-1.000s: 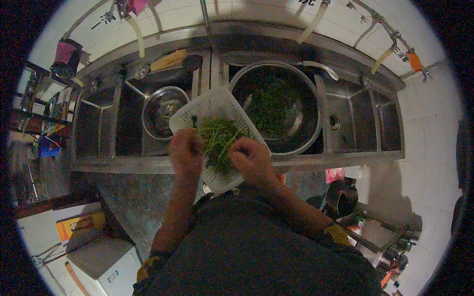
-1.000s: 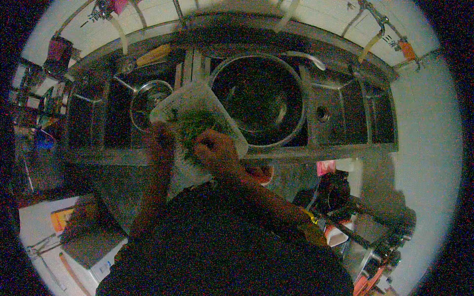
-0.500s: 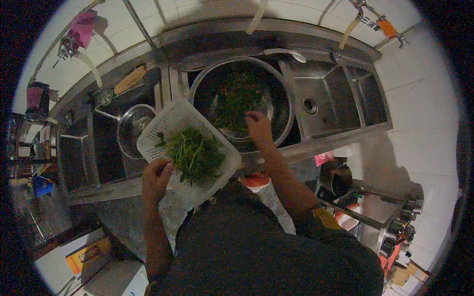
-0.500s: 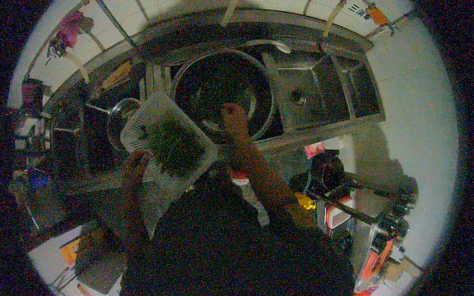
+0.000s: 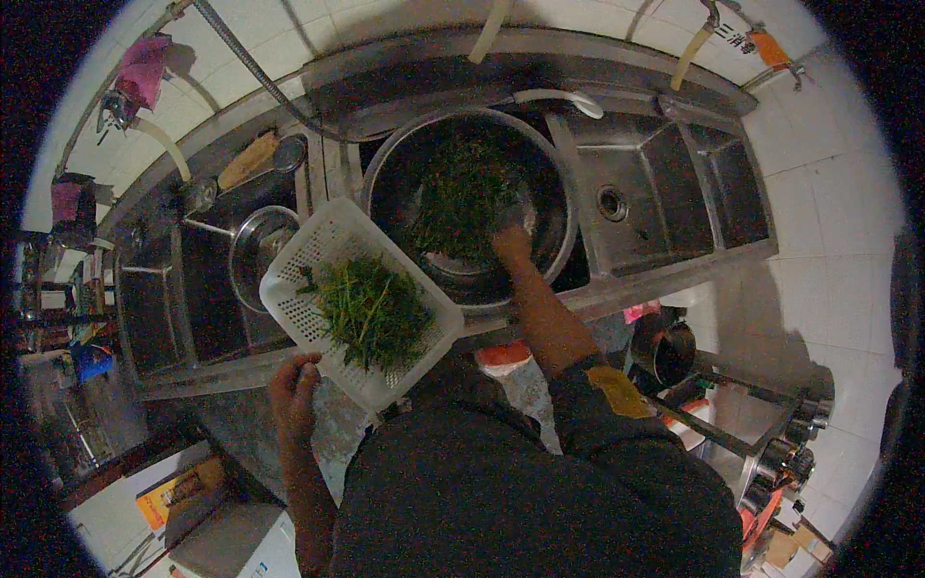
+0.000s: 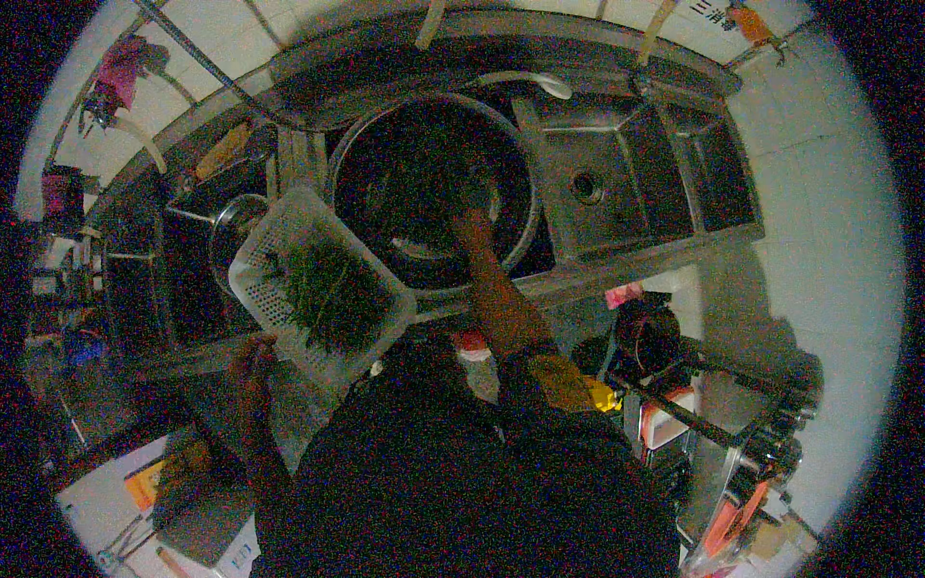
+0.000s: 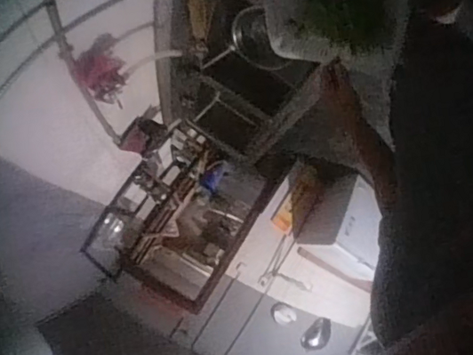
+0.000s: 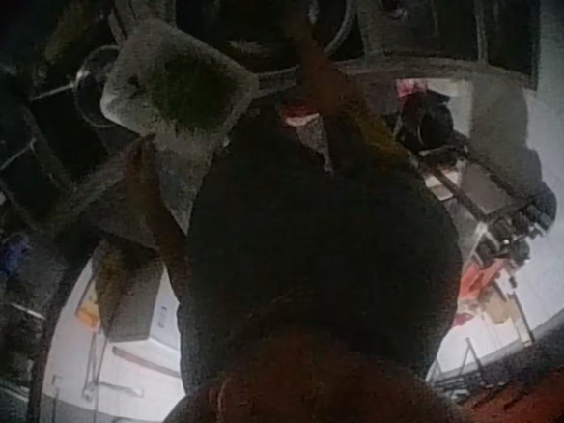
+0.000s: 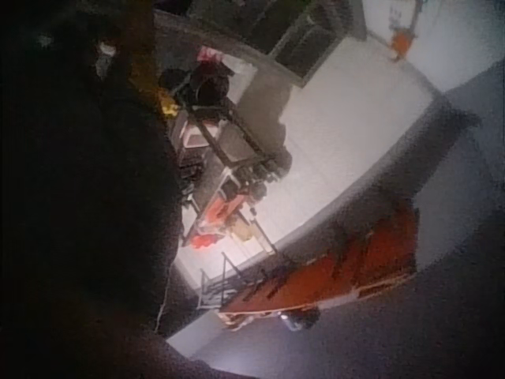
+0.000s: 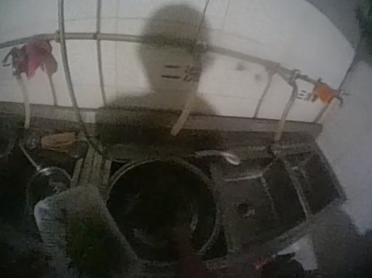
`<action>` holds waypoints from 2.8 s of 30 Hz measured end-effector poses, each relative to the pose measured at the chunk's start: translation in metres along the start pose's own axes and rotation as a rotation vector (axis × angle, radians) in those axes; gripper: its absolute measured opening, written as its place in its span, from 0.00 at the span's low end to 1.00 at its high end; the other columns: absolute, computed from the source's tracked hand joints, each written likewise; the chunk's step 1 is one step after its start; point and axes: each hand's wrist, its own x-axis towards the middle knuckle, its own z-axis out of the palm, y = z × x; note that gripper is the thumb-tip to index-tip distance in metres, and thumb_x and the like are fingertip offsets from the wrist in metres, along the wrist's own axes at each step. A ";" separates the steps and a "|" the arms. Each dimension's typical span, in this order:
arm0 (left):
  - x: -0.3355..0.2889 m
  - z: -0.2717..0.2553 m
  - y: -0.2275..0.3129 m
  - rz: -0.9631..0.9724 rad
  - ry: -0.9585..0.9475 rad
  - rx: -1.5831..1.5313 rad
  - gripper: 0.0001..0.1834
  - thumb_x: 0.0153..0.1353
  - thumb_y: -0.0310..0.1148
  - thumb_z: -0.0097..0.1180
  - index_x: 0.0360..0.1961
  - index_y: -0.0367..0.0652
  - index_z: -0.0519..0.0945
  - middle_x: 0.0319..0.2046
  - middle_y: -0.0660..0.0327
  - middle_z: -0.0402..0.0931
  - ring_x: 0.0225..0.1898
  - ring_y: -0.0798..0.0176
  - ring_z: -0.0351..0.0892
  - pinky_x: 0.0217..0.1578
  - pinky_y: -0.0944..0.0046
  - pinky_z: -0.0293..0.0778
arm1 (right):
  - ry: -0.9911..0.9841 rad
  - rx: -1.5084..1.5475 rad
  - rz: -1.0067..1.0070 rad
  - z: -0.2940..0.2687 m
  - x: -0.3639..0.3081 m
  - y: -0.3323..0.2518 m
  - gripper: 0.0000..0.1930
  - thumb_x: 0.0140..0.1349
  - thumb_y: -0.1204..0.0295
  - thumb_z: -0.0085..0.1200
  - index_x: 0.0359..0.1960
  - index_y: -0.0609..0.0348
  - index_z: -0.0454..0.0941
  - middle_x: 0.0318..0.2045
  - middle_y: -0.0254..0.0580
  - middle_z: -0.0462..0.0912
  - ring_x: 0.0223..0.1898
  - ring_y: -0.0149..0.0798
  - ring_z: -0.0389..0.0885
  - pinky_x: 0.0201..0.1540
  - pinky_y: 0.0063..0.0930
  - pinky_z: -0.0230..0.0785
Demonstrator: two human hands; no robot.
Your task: The person sorts green leafy vegetables by hand, picking up bunches from a white plastic basket and placing them into a metal bowl in the sink. The person repeatedly transfers the vegetables from the basket to the bowl throughout the clip.
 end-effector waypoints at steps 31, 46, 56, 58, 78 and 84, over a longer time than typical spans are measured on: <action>0.049 0.044 0.036 0.201 -0.219 -0.317 0.18 0.69 0.39 0.62 0.51 0.36 0.85 0.38 0.63 0.82 0.36 0.71 0.75 0.38 0.67 0.70 | 0.155 2.335 0.163 -0.357 -0.186 -0.052 0.15 0.65 0.71 0.59 0.52 0.58 0.74 0.32 0.40 0.82 0.30 0.34 0.79 0.32 0.30 0.73; 0.058 0.002 0.036 0.262 -0.051 -0.437 0.18 0.73 0.44 0.60 0.43 0.37 0.88 0.34 0.65 0.84 0.31 0.72 0.77 0.31 0.67 0.71 | -0.382 1.410 -0.299 -0.367 -0.209 -0.191 0.10 0.68 0.68 0.55 0.36 0.64 0.81 0.25 0.40 0.82 0.28 0.34 0.78 0.32 0.31 0.71; 0.050 0.020 -0.018 -0.002 0.024 -0.826 0.19 0.71 0.47 0.62 0.28 0.43 0.83 0.24 0.67 0.75 0.24 0.70 0.70 0.27 0.64 0.66 | 0.035 1.452 -0.400 -0.377 -0.224 -0.196 0.08 0.63 0.71 0.53 0.33 0.64 0.79 0.23 0.38 0.77 0.26 0.30 0.73 0.30 0.31 0.66; 0.051 0.025 -0.024 0.027 0.069 -0.848 0.18 0.71 0.46 0.63 0.28 0.44 0.83 0.24 0.67 0.75 0.25 0.70 0.70 0.27 0.64 0.66 | 0.004 1.608 -0.362 -0.375 -0.224 -0.197 0.07 0.64 0.73 0.52 0.33 0.65 0.79 0.24 0.36 0.77 0.25 0.29 0.73 0.29 0.29 0.65; 0.049 -0.017 0.037 0.225 0.497 -0.903 0.16 0.71 0.45 0.61 0.33 0.45 0.80 0.25 0.68 0.75 0.24 0.70 0.69 0.29 0.63 0.71 | 0.167 1.760 -0.003 -0.396 -0.226 -0.199 0.06 0.68 0.73 0.55 0.36 0.64 0.78 0.24 0.34 0.76 0.25 0.29 0.75 0.29 0.25 0.69; 0.030 -0.120 0.021 0.256 0.654 -0.707 0.15 0.73 0.44 0.59 0.37 0.43 0.81 0.25 0.65 0.77 0.27 0.69 0.76 0.30 0.63 0.73 | 0.129 1.692 -0.127 -0.370 -0.206 -0.157 0.15 0.71 0.67 0.54 0.51 0.65 0.79 0.36 0.47 0.84 0.30 0.33 0.81 0.37 0.29 0.75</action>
